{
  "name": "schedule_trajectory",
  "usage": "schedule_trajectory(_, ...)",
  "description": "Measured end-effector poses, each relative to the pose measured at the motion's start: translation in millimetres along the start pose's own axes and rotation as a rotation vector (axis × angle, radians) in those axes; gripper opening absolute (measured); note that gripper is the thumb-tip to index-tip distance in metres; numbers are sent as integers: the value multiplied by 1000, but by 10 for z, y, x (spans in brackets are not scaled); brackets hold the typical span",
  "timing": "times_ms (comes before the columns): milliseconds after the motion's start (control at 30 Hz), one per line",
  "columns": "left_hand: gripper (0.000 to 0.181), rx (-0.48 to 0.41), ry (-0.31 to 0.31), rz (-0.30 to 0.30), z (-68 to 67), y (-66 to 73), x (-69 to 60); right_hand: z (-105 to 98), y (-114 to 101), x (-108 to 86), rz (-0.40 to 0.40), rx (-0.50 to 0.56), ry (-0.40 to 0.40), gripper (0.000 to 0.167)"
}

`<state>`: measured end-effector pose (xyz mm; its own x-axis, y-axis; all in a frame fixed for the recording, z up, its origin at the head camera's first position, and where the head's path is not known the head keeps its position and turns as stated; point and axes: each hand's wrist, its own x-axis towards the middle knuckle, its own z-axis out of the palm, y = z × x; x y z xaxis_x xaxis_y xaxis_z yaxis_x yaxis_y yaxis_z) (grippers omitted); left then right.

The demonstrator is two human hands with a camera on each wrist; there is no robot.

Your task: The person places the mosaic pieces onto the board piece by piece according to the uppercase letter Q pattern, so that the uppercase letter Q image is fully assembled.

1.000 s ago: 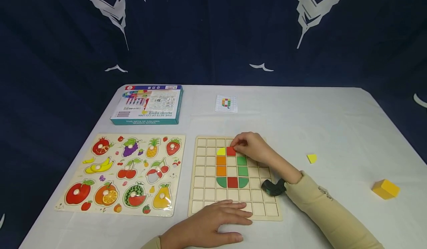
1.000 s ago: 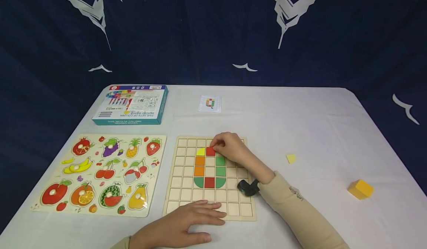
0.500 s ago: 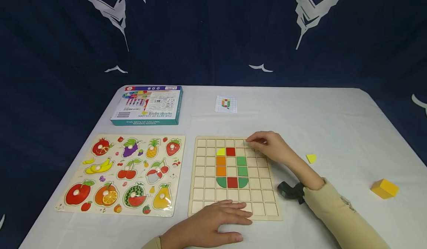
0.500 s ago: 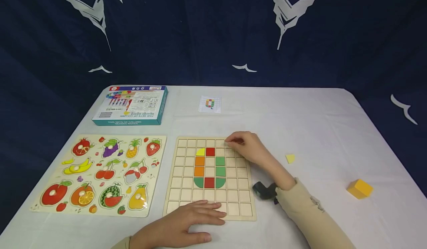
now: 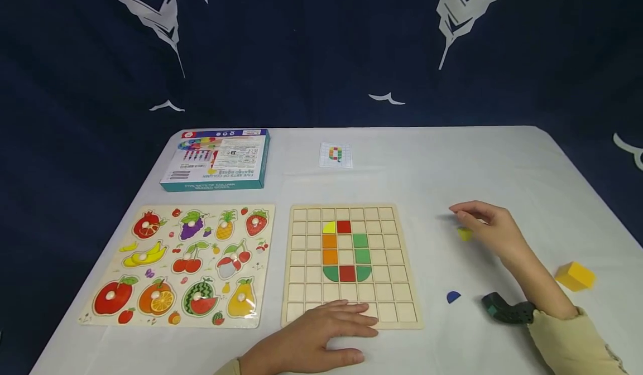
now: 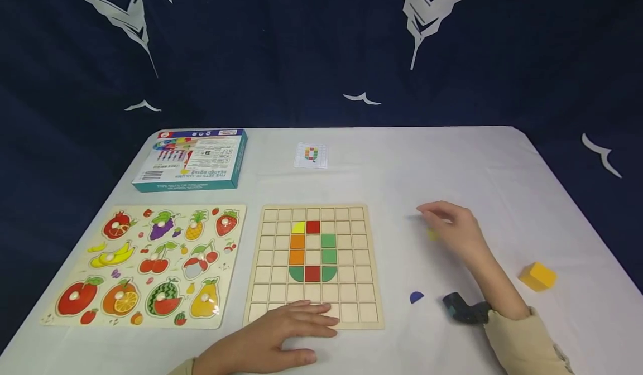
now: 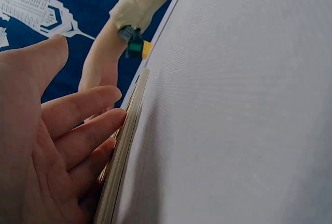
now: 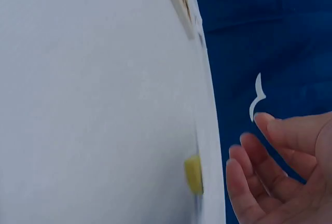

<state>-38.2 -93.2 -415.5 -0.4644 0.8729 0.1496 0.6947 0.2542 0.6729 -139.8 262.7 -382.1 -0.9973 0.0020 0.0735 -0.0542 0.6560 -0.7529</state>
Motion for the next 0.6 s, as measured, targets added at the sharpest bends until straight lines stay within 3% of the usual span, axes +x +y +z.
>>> schedule_trajectory(133, 38, 3, 9, 1, -4, -3, -4, -43, 124, -72, 39, -40, 70, 29)
schedule_trajectory(300, 38, -1, 11, 1, 4, -11, -6, -51, 219, -116, 63, -88, 39, 28)
schedule_trajectory(433, 38, -13, 13, 2, 12, -10, -6, -43, 289, -129, 47, -140, 12, 31)
schedule_trajectory(600, 37, -15, 13, 1, 5, -5, -5, -17, 332, -124, -32, -246, 60, 27)
